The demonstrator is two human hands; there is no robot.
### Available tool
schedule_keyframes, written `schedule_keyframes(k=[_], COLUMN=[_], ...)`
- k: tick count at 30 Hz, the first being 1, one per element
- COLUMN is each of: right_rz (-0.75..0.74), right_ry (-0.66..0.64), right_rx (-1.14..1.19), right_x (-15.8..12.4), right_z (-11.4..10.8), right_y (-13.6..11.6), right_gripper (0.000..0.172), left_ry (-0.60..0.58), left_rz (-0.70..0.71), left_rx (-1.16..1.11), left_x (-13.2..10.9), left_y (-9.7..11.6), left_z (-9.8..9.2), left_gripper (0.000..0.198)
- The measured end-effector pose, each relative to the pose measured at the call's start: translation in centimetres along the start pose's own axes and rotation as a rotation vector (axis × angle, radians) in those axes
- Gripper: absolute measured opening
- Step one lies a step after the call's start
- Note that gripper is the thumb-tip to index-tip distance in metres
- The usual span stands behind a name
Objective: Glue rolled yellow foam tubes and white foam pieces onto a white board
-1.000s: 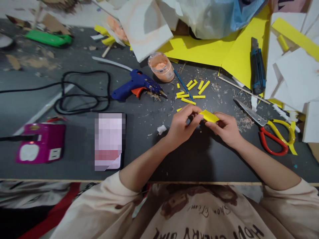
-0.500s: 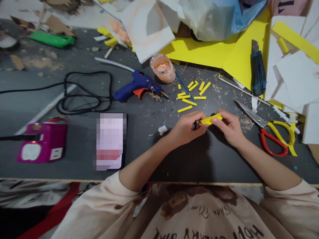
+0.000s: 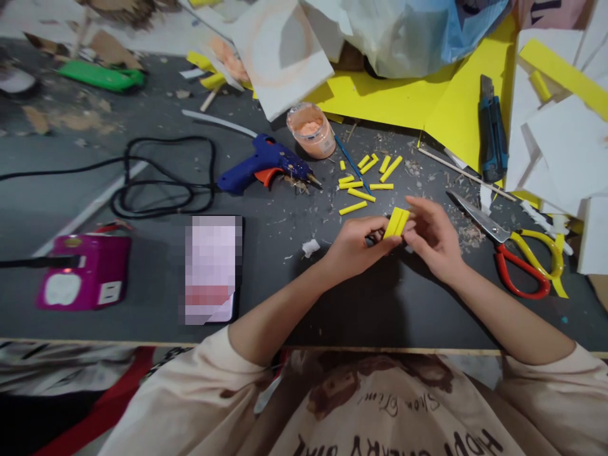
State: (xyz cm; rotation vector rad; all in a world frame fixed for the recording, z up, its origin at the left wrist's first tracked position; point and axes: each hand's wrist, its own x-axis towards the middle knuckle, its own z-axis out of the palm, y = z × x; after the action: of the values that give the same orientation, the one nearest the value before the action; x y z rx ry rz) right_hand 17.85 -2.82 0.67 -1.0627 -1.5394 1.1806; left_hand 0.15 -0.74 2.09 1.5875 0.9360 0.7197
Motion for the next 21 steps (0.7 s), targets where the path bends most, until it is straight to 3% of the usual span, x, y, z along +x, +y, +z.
schedule_keyframes(k=[3,6,11,16,21], right_rz=[-0.152,-0.197,-0.164,-0.079,-0.033], right_ry=[-0.036,-0.039,-0.022,0.008,0.001], right_rx=[-0.151,-0.291,-0.285,-0.185,-0.092], right_x=[-0.18,-0.09,-0.09,-0.26,-0.10], right_z=[0.24,0.29,0.35,0.47,0.49], right_y=[0.13,0.20,0.38,0.54,0.55], right_gripper=[0.053,0.057,0.058,0.051,0.054], left_ry=[0.017,0.034,0.045,0.041,0.009], left_rz=[-0.050,-0.077,-0.082,-0.099,-0.166], left_rx=[-0.076,-0.061,-0.077,-0.140,-0.197], left_x=[0.05,0.09,0.14,0.20,0.34], left_y=[-0.19,-0.29,-0.22,-0.13,0.17], left_z=[-0.08,-0.05,0.08,0.05,-0.02], left_gripper=[0.031,0.033,0.024,0.025,0.027])
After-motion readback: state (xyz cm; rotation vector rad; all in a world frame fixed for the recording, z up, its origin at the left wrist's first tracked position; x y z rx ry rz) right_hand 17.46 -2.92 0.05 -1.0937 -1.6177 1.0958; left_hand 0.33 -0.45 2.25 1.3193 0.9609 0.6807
